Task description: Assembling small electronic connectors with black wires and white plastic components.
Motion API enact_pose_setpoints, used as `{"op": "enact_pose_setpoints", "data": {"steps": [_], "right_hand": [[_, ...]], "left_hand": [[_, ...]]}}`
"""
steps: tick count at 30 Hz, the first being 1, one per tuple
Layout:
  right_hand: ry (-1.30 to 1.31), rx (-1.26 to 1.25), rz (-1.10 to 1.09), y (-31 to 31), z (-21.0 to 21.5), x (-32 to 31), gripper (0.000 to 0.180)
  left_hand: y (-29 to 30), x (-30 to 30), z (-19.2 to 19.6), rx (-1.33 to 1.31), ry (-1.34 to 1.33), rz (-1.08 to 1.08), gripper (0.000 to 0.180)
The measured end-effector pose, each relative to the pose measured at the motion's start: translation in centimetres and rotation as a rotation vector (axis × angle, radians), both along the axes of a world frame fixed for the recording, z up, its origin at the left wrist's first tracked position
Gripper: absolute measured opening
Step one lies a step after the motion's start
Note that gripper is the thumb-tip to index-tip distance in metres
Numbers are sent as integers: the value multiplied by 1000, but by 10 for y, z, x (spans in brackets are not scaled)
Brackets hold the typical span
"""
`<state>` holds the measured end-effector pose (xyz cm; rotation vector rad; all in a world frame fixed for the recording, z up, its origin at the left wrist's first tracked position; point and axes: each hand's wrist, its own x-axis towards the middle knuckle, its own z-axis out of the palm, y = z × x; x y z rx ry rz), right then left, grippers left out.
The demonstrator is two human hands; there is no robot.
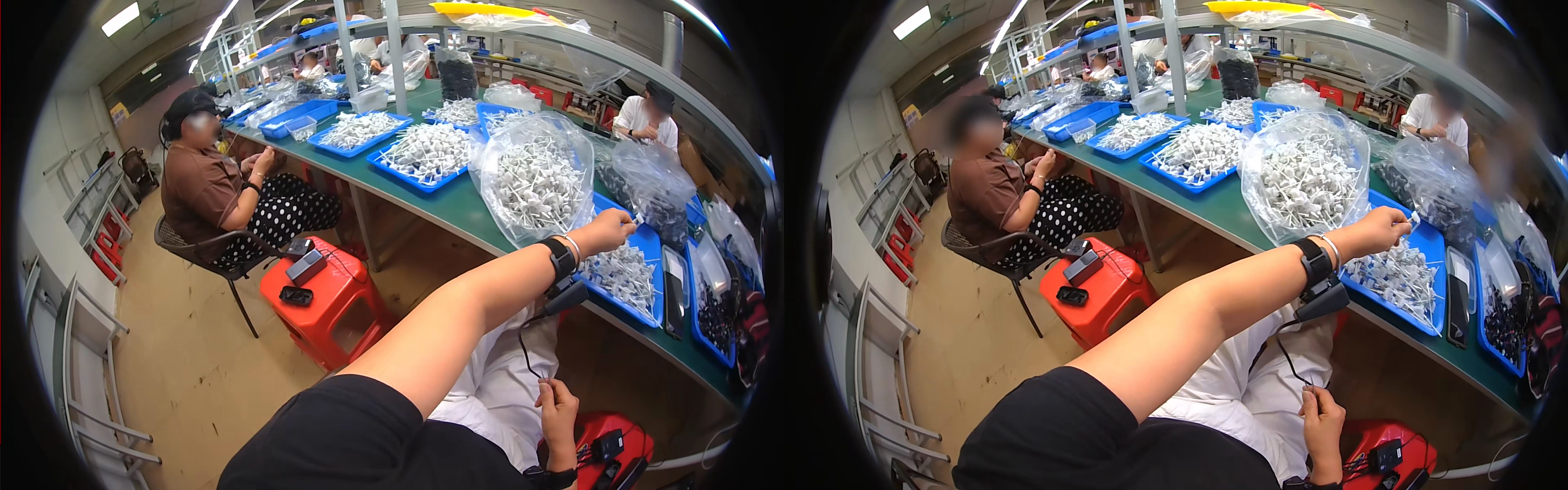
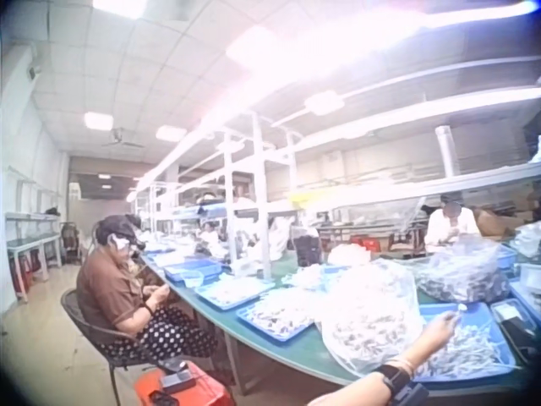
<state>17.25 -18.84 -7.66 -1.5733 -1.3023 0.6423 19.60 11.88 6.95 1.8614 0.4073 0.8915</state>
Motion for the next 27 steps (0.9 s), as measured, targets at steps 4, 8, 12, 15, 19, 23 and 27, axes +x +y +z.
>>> {"op": "enact_pose_setpoints", "data": {"steps": [4, 8, 12, 15, 19, 23, 27], "right_hand": [[61, -19, 10, 0, -2, 0, 17], [138, -62, -42, -5, -10, 4, 18], [225, -38, -19, 0, -3, -5, 17], [183, -68, -3, 3, -1, -8, 16], [174, -88, -33, 1, 2, -14, 16], [117, -129, -27, 6, -2, -17, 17], [121, -116, 18, 7, 5, -28, 18]], "left_hand": [[-1, -17, 12, -1, -55, 28, 26], [-32, -40, 22, -83, -88, -43, 25], [-71, -106, 10, -268, -125, -151, 24], [-103, -162, -12, -391, -90, -237, 29], [-137, -197, -66, -579, -61, -201, 33], [-158, -220, -110, -692, -49, -157, 32], [-169, -234, -130, -716, 0, -147, 31]]}}
